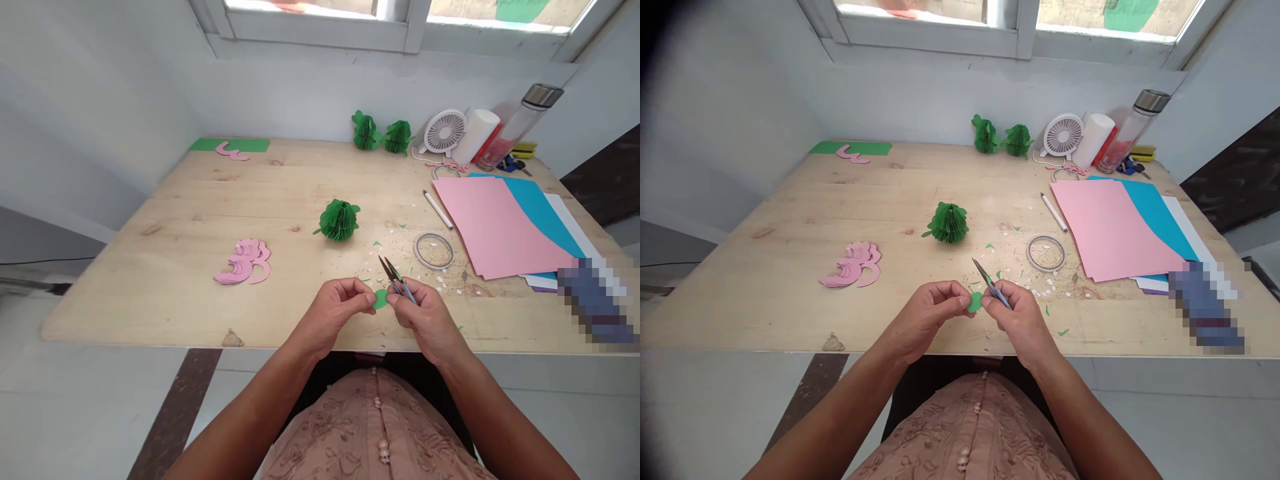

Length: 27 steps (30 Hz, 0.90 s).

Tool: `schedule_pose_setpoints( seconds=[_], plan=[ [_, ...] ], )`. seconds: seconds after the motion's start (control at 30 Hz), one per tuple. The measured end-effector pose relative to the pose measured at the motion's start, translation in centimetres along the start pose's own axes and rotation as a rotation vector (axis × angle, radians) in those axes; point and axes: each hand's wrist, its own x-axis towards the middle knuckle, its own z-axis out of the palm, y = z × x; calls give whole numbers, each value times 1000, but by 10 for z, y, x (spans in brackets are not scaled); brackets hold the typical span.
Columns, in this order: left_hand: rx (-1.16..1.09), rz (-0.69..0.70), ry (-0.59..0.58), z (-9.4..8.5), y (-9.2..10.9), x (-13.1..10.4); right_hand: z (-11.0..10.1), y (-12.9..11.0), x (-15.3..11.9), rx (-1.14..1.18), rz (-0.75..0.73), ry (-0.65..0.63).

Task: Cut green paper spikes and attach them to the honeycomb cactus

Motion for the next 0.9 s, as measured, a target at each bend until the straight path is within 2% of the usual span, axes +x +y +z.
schedule_pose_setpoints(
  seconds=[0.17, 0.37, 0.6, 0.73, 0.8, 0.9],
  plan=[
    [-46, -44, -24, 0, -3, 0, 3, -2, 3, 64, 3, 2],
    [9, -6, -70, 2, -5, 0, 7, -1, 6, 73, -4, 27],
    [-110, 48, 74, 8, -11, 2, 12, 9, 1, 147, -12, 92],
    [-122, 59, 78, 12, -18, 0, 12, 13, -1, 88, 1, 145],
    [-99, 59, 64, 12, -18, -1, 10, 11, -1, 44, -6, 133],
    [-51, 63, 61, 9, -12, -1, 5, 3, 2, -63, -35, 44]
  ],
)
